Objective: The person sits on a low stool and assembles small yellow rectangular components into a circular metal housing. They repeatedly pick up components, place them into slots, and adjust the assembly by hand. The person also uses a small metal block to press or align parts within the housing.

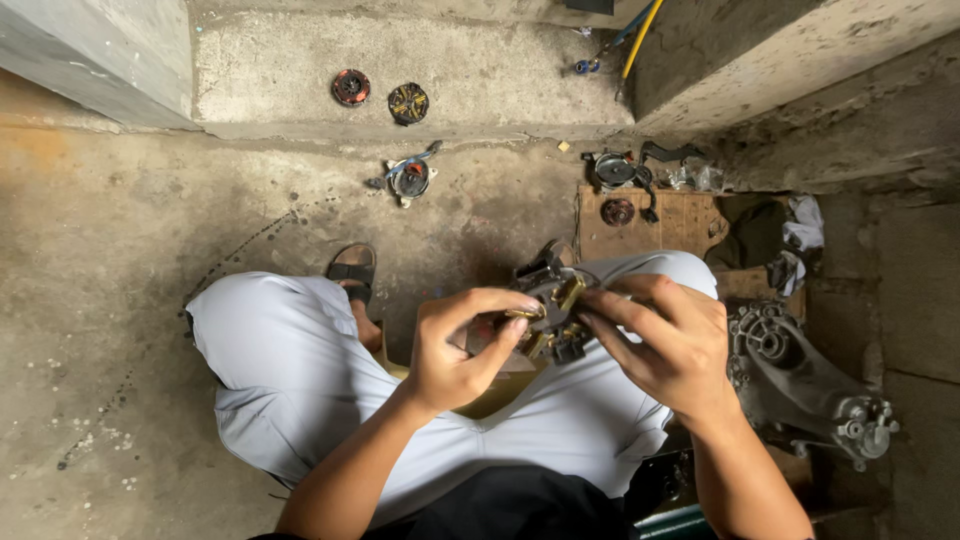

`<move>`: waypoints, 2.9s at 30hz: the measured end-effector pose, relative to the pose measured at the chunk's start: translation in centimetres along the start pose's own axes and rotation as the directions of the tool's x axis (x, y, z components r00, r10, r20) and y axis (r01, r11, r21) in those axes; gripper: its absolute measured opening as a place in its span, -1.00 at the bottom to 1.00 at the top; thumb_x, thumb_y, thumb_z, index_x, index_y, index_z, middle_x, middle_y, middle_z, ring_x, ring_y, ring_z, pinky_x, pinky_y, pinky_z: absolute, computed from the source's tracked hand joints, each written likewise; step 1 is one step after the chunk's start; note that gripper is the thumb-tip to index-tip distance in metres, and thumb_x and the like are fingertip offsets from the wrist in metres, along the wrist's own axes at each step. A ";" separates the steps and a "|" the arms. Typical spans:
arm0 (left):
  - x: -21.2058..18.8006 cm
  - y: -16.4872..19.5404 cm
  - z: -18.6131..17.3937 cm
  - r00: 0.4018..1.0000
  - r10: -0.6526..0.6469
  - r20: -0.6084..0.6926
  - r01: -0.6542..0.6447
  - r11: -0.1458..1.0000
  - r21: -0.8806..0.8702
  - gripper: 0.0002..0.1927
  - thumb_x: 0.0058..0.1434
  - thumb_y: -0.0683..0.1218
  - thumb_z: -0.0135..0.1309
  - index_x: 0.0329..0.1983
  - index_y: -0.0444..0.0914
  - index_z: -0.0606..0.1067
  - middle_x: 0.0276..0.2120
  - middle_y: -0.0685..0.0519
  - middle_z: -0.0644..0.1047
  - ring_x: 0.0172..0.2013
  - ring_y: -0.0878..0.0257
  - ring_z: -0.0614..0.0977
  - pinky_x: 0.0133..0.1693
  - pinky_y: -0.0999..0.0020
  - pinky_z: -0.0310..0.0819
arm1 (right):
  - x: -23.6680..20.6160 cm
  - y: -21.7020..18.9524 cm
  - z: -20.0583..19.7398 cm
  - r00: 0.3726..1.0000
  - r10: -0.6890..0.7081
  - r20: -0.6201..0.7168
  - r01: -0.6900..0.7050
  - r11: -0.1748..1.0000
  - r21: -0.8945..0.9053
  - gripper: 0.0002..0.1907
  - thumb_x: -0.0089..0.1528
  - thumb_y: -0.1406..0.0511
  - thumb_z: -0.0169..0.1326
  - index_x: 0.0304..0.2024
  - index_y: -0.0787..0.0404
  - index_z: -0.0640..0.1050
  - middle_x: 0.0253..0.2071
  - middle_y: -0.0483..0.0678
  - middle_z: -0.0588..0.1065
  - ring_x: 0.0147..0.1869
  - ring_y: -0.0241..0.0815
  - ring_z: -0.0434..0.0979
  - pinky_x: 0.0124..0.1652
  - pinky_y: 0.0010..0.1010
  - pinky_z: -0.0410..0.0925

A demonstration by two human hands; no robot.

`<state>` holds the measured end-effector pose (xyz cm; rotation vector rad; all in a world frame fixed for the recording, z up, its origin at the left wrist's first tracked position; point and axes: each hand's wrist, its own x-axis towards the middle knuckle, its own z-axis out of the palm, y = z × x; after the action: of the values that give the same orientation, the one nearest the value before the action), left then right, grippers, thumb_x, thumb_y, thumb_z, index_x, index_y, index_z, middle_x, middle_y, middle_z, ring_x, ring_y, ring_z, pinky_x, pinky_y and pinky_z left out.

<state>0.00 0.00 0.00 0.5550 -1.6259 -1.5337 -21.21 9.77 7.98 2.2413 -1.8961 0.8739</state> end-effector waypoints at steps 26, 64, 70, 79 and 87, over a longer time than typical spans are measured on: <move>1.1 1.4 0.7 0.984 -0.171 -0.043 0.169 0.984 -0.055 -0.74 0.39 -0.24 0.07 0.11 -0.33 0.57 -0.39 0.09 0.60 -0.39 0.52 0.52 -0.36 0.58 0.38 | 3.3 -1.4 0.1 0.934 -0.273 0.231 0.344 0.863 -0.371 -0.67 0.10 0.32 0.28 -0.06 0.16 0.70 -0.19 -0.22 0.59 -0.38 -0.34 0.46 -0.44 -0.48 0.30; 2.1 -5.2 0.0 0.899 -0.406 0.164 0.350 0.441 -0.827 -0.61 0.27 -0.32 0.00 0.18 -0.39 0.42 -0.04 -0.06 0.56 -0.04 0.20 0.62 0.00 0.30 0.55 | 12.0 -0.5 -0.5 0.696 0.004 0.718 0.074 0.994 -0.078 -0.73 0.13 0.15 0.26 -0.27 0.19 0.61 -0.43 0.03 0.58 -0.42 0.09 0.59 -0.40 -0.11 0.41; 1.9 -5.5 -0.2 0.914 -0.376 0.151 0.330 0.475 -0.815 -0.64 0.34 -0.32 0.02 0.21 -0.41 0.42 -0.05 -0.06 0.56 -0.11 0.21 0.61 -0.06 0.30 0.55 | 12.4 -0.4 -0.2 0.612 0.102 0.784 0.017 0.990 -0.142 -0.70 0.13 0.15 0.27 -0.17 0.15 0.59 -0.46 0.07 0.58 -0.38 0.09 0.60 -0.35 -0.11 0.42; 2.3 -5.0 -0.4 0.916 -0.397 0.063 0.310 0.598 -0.739 -0.67 0.34 -0.32 0.04 0.18 -0.41 0.45 -0.08 -0.05 0.58 -0.09 0.28 0.61 -0.02 0.33 0.56 | 11.5 1.2 1.1 0.733 -0.107 0.671 0.172 0.985 -0.031 -0.60 0.08 0.17 0.30 -0.11 0.26 0.60 -0.16 -0.01 0.62 -0.42 0.01 0.63 -0.42 -0.18 0.45; 2.6 -4.3 -0.4 0.924 -0.382 0.002 0.291 0.701 -0.651 -0.66 0.33 -0.33 0.06 0.18 -0.42 0.46 -0.12 -0.03 0.59 -0.11 0.34 0.61 -0.01 0.42 0.54 | 10.5 3.0 2.3 0.772 -0.276 0.573 0.327 0.945 0.014 -0.66 0.15 0.18 0.28 -0.09 0.20 0.65 -0.18 -0.08 0.62 -0.40 -0.11 0.63 -0.42 -0.31 0.47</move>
<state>-2.10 -3.00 -3.55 0.5670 -0.8125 -2.1416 -22.38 -1.17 10.08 2.8610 -1.6066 0.0580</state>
